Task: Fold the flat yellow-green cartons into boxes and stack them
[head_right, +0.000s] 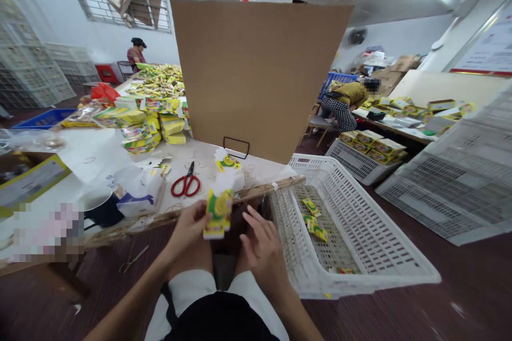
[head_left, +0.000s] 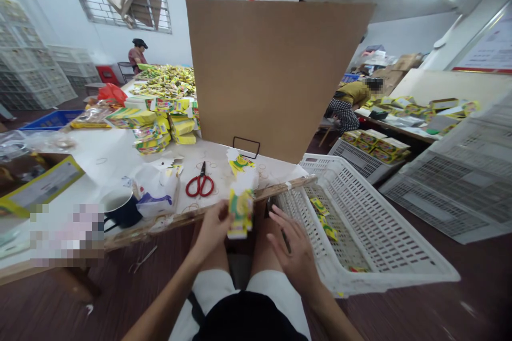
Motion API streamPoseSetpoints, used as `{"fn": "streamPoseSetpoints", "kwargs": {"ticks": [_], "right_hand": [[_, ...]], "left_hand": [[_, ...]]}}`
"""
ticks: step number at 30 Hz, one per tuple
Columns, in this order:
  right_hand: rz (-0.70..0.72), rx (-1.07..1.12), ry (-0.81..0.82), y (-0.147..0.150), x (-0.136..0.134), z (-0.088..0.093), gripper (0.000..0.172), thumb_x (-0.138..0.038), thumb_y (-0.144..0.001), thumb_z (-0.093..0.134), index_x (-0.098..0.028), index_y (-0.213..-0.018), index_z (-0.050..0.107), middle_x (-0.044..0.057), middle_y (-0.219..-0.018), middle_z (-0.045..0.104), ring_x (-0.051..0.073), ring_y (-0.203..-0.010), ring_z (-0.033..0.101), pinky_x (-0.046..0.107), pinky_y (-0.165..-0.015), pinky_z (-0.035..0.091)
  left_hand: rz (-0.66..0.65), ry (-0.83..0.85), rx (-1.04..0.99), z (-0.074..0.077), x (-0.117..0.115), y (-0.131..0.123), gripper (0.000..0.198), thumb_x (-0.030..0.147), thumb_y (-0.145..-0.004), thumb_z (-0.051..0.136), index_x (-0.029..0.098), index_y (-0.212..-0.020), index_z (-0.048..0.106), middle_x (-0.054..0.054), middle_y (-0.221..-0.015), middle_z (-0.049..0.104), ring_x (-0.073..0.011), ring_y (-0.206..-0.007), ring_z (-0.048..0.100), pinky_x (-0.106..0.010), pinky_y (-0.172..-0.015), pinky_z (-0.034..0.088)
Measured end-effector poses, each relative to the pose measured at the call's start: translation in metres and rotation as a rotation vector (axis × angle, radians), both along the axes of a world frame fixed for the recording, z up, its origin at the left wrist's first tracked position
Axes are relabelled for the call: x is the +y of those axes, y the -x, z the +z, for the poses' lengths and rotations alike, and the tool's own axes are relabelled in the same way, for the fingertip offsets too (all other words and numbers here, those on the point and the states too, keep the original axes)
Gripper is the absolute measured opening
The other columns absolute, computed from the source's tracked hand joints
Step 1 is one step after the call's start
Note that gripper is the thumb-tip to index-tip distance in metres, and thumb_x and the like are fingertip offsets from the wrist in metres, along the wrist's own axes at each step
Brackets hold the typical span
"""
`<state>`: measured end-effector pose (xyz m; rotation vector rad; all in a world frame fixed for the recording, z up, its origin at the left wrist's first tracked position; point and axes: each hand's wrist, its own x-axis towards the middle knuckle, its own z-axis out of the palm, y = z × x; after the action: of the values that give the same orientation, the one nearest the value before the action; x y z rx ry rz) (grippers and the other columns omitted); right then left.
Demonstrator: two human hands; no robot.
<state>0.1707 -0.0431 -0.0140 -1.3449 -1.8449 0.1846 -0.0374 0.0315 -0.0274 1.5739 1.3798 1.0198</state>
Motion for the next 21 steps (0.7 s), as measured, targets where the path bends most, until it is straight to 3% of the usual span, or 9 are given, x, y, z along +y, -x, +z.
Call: {"fn": "streamPoseSetpoints", "kwargs": {"ticks": [2,5,10,15,19,21], "right_hand": [[0.078,-0.059,0.025,0.013,0.003,0.001,0.052,-0.024,-0.086,0.057,-0.023,-0.136,0.042,0.011,-0.136,0.05,0.028,-0.122,0.046,0.048,-0.101,0.038],[0.153,-0.029,0.125,0.024,0.002,-0.004,0.049,-0.021,-0.082,0.061,-0.026,-0.129,0.047,0.007,-0.125,0.057,0.026,-0.115,0.052,0.045,-0.098,0.042],[0.08,0.131,0.146,0.024,-0.009,-0.016,0.028,-0.018,-0.081,0.059,-0.024,-0.108,0.055,0.006,-0.101,0.06,0.022,-0.086,0.06,0.036,-0.075,0.052],[-0.013,0.149,0.047,0.015,-0.017,-0.014,0.036,-0.021,-0.084,0.057,-0.024,-0.12,0.05,0.009,-0.115,0.056,0.025,-0.103,0.055,0.04,-0.088,0.047],[0.004,0.168,0.149,0.013,-0.018,-0.011,0.031,-0.021,-0.081,0.06,-0.022,-0.112,0.054,0.004,-0.094,0.06,0.017,-0.068,0.055,0.031,-0.066,0.049],[-0.01,0.206,0.16,0.015,-0.019,-0.01,0.022,-0.02,-0.08,0.061,-0.021,-0.101,0.055,0.003,-0.088,0.057,0.016,-0.065,0.052,0.028,-0.06,0.047]], "left_hand": [[-0.242,0.015,-0.146,0.005,-0.036,-0.008,0.02,0.017,-0.078,0.055,0.014,-0.096,0.064,-0.006,-0.089,0.069,-0.0184,-0.08,0.063,-0.027,-0.073,0.05],[-0.331,0.077,-0.325,0.013,-0.066,-0.012,0.018,0.016,-0.08,0.053,0.014,-0.095,0.064,-0.006,-0.088,0.069,-0.0177,-0.079,0.062,-0.026,-0.073,0.048],[-0.345,0.127,-0.328,0.02,-0.067,-0.014,0.013,0.022,-0.08,0.058,0.013,-0.086,0.065,-0.005,-0.08,0.069,-0.0175,-0.075,0.062,-0.025,-0.069,0.047],[-0.337,0.192,-0.384,0.022,-0.07,-0.022,0.016,0.028,-0.08,0.06,0.014,-0.086,0.063,-0.004,-0.076,0.068,-0.0156,-0.068,0.06,-0.024,-0.063,0.046],[-0.321,0.171,-0.378,0.024,-0.074,-0.021,0.019,0.031,-0.082,0.059,0.013,-0.088,0.063,-0.005,-0.078,0.068,-0.0163,-0.072,0.061,-0.024,-0.066,0.046],[-0.368,0.157,-0.352,0.023,-0.073,-0.018,0.023,0.033,-0.083,0.059,0.012,-0.09,0.065,-0.006,-0.081,0.068,-0.0168,-0.075,0.06,-0.025,-0.069,0.045]]}}
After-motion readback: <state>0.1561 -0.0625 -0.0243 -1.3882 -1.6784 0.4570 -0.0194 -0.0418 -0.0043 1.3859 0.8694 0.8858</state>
